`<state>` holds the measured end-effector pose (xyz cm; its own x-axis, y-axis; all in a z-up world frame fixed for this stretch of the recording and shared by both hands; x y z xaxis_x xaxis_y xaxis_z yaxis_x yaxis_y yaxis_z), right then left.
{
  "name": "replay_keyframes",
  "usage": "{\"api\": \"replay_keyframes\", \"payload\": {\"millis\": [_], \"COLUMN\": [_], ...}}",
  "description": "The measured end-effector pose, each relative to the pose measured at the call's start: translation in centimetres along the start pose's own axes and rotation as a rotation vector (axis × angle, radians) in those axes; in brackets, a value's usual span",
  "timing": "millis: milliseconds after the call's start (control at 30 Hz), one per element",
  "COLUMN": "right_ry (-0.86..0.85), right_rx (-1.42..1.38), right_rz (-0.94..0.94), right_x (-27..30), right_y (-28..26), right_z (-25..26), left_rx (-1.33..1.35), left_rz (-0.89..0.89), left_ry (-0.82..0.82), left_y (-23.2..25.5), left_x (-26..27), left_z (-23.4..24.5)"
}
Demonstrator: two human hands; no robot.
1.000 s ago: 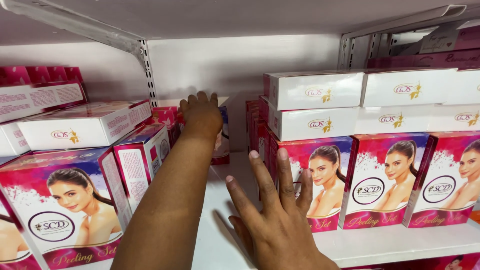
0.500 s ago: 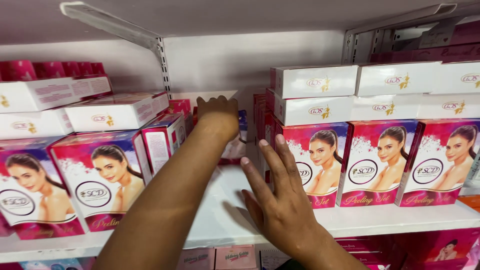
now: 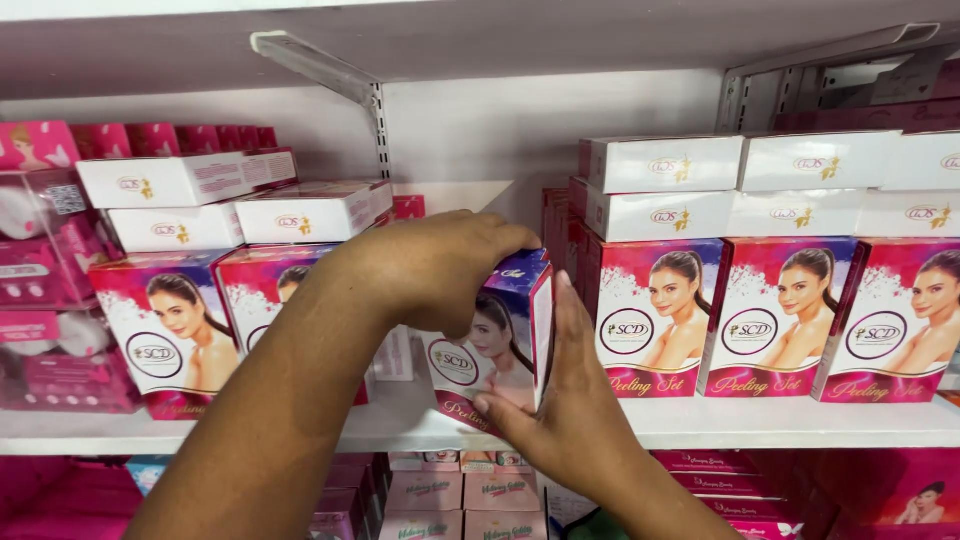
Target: The person organizes and cleans beauty product boxes on a store shelf by repositioning them by hand, then picking up individual boxes and wiping them with a cloth before returning them to the shelf.
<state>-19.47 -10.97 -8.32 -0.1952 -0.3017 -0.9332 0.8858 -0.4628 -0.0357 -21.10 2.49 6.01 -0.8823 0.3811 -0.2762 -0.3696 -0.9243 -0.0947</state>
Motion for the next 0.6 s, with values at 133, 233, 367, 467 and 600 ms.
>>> {"api": "replay_keyframes", "payload": {"millis": [133, 233, 367, 467, 600], "right_ry": [0.043, 0.106, 0.183, 0.286, 0.376], "right_rx": [0.051, 0.13, 0.116, -0.345, -0.648], "right_rz": [-0.106, -0.107, -0.101, -0.264, -0.444], "right_x": [-0.6, 0.0, 0.2, -0.2, -1.5], "right_y": [0.6, 1.0, 0.5, 0.5, 1.5], "right_z": [-0.3, -1.1, -0.5, 0.5, 3.7], "left_rx": [0.088, 0.262, 0.493, 0.814, 0.765], "left_rz": [-0.21, -0.071, 0.049, 0.213, -0.303], "left_ry": [0.313, 0.506, 0.646, 0.489, 0.574], "left_y": [-2.3, -2.9, -3.5, -4.0, -2.6], "left_x": [-0.4, 1.4, 3.4, 3.6, 4.2], "left_z": [-2.6, -4.3, -5.6, -7.5, -9.2]}}
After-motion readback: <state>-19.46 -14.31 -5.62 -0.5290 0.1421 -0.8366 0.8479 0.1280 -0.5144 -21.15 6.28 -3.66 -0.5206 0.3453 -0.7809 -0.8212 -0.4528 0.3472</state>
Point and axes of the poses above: each hand's wrist, its own x-axis away from the middle knuckle, its own z-axis out of the back of the hand, y = z × x, the point moved 3 cm from there along -x, towards the middle knuckle, and after that the axes turned 8 degrees about z, right-handed, at the moved point
